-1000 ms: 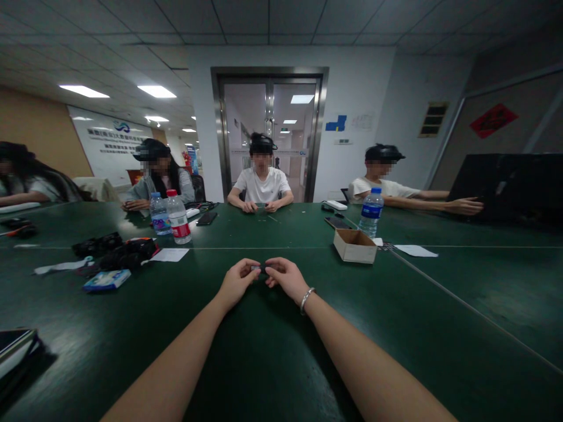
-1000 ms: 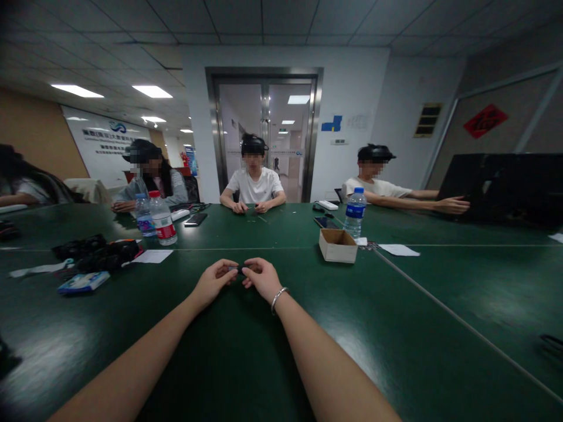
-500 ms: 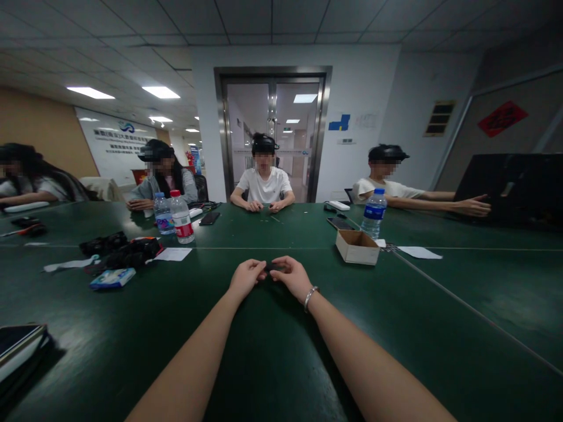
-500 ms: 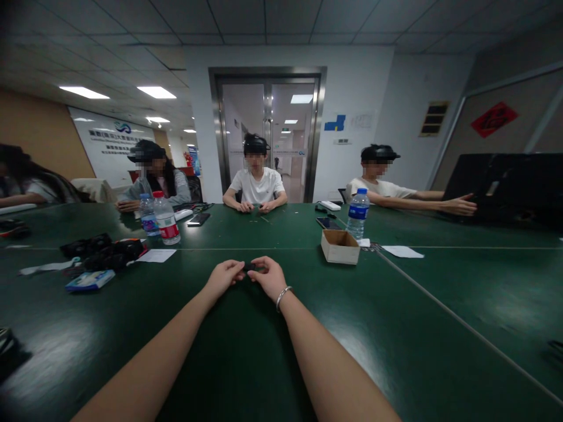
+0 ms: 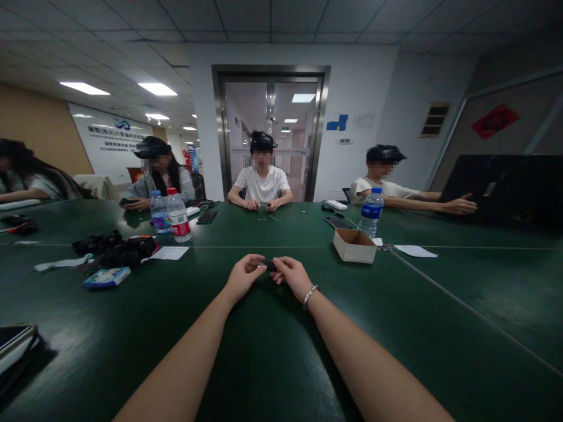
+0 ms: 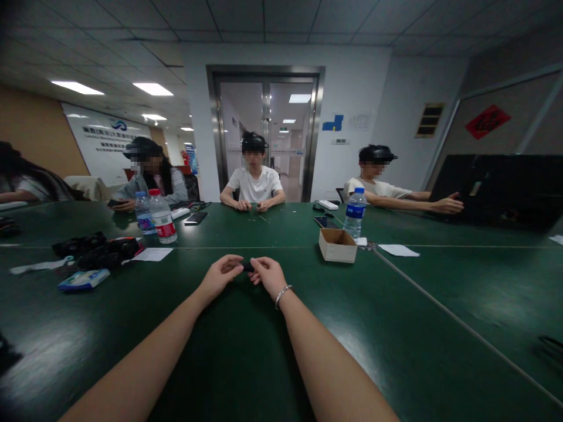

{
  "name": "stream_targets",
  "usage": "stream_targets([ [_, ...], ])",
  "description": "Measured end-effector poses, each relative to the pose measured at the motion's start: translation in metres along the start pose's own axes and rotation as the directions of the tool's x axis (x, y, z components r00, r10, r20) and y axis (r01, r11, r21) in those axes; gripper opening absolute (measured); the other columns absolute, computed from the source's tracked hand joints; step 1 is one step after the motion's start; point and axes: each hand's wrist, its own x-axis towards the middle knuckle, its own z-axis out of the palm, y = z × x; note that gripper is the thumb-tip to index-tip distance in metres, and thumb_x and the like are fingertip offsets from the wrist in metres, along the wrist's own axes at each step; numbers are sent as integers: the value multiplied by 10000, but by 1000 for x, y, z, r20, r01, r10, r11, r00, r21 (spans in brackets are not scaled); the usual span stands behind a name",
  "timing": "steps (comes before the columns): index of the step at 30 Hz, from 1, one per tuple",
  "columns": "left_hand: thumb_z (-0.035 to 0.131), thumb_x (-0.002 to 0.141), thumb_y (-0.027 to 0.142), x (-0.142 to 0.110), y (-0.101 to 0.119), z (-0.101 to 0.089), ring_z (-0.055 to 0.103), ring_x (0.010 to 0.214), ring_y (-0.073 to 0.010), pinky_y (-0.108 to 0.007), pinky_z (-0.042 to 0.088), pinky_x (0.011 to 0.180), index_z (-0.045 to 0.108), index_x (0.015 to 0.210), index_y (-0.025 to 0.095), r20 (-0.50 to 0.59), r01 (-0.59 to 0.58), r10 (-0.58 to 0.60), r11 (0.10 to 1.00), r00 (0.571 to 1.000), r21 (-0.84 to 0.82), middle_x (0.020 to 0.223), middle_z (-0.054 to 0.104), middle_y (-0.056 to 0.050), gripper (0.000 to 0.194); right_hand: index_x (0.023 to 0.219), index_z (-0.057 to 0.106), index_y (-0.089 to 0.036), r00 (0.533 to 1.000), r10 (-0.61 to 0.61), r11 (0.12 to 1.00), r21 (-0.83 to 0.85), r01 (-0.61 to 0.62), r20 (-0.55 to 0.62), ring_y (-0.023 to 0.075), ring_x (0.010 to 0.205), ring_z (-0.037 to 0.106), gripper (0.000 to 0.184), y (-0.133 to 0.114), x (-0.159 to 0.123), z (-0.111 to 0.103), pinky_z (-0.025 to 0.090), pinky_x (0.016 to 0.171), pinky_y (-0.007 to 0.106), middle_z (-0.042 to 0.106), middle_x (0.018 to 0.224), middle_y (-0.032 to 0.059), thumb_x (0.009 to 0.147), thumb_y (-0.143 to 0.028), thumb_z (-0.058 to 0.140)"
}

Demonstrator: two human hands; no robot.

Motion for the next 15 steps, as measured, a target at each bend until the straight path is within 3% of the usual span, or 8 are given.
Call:
stream_targets([
  [7, 641, 684, 401, 0, -1, -1, 574, 772, -178, -233, 428, 581, 614, 904, 153, -9, 59, -58, 998, 998, 32, 846, 633, -69, 332, 839, 575, -98, 1000, 16, 1000, 4, -16, 11, 90, 480, 568, 207, -3, -2, -1, 455, 414, 140, 621, 604, 48, 819, -301, 614],
  [15, 640, 660, 437, 5, -2, 1, 574, 703, -163, -209, 406, 526, 625, 875, 140, -21, 144, -144, 990, 989, 2, 747, 629, -59, 368, 839, 581, -97, 1000, -15, 1000, 17, 15, -4, 91, 489, 570, 221, 0, 0, -1, 460, 426, 147, 628, 625, 45, 753, -273, 683],
])
